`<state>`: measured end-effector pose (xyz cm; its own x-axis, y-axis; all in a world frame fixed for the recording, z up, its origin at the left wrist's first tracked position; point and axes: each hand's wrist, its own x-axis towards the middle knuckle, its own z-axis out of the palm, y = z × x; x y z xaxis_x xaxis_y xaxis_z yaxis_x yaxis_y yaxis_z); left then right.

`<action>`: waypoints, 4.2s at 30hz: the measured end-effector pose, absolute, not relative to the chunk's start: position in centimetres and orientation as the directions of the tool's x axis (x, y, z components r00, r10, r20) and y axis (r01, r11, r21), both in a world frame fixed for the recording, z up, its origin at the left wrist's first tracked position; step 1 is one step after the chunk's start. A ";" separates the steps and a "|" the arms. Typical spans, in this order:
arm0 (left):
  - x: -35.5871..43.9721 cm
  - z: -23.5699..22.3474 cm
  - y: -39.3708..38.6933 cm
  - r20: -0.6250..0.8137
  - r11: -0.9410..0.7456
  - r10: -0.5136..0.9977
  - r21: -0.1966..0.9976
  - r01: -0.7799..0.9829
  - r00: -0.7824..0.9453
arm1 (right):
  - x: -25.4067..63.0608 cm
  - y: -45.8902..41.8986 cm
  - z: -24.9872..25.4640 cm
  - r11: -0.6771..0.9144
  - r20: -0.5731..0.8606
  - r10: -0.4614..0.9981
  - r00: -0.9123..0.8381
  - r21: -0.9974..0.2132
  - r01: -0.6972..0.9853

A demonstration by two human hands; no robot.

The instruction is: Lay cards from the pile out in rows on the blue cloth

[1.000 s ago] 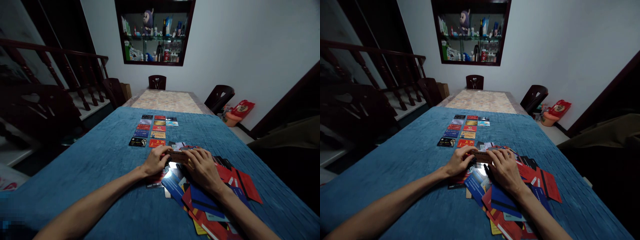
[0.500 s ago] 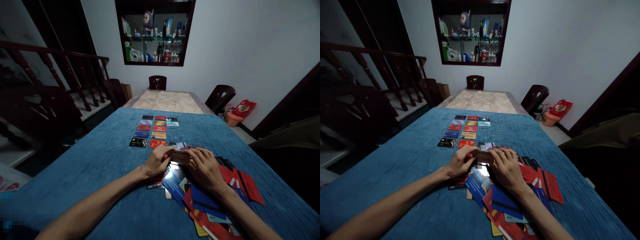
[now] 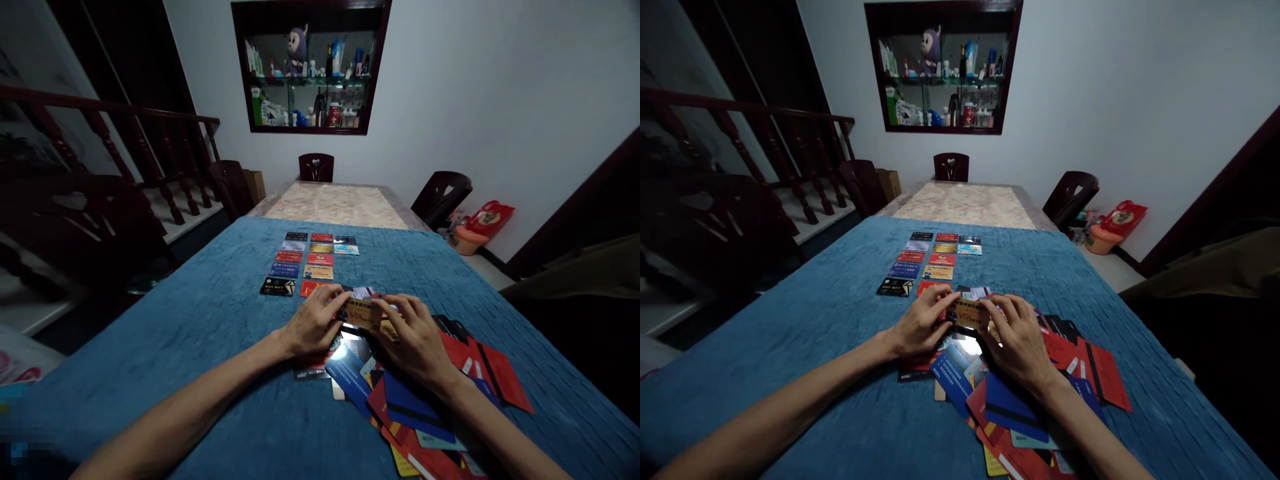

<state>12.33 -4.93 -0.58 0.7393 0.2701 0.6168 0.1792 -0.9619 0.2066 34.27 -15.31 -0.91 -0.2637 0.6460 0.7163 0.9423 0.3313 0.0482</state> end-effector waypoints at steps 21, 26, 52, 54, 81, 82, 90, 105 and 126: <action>10.1 2.5 2.4 0.407 -0.912 0.410 0.181 0.368 0.816 | 34.1 -5.5 1.3 0.452 0.495 0.814 -0.304 -0.211 0.867; 10.5 2.3 5.3 0.320 -0.880 0.475 0.197 0.433 0.820 | 34.1 -2.4 0.8 0.427 0.436 0.857 -0.275 -0.302 0.852; 11.1 1.0 9.1 0.079 -0.804 0.593 0.118 0.583 0.801 | 33.0 2.2 -2.1 0.321 0.259 0.934 -0.246 -0.308 0.896; 11.1 0.9 9.2 0.083 -0.802 0.595 0.123 0.584 0.800 | 33.0 2.3 -2.2 0.314 0.255 0.937 -0.240 -0.305 0.899; 11.0 1.0 8.7 0.110 -0.816 0.578 0.084 0.572 0.808 | 32.9 2.8 -1.2 0.282 0.206 0.953 -0.225 -0.316 0.906; 11.0 1.0 8.7 0.119 -0.819 0.573 0.083 0.567 0.811 | 32.9 2.7 -1.1 0.287 0.209 0.951 -0.229 -0.320 0.903; 11.4 1.5 8.0 0.237 -0.860 0.507 0.070 0.506 0.829 | 33.5 1.5 -1.1 0.315 0.279 0.934 -0.223 -0.350 0.882; 13.5 1.9 -0.7 0.334 -0.946 0.313 0.187 0.263 0.889 | 35.2 -5.5 -0.2 0.367 0.379 0.891 -0.248 -0.281 0.887; 14.0 0.8 -5.8 0.184 -0.841 0.521 0.278 0.465 0.833 | 34.0 -12.8 -0.9 0.452 0.477 0.833 -0.280 -0.294 0.842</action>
<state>13.96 -5.76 0.84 0.8333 0.5212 0.1842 0.4646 -0.8409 0.2776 34.05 -12.83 -0.86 -0.2804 0.8330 0.4770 0.8420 0.4520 -0.2944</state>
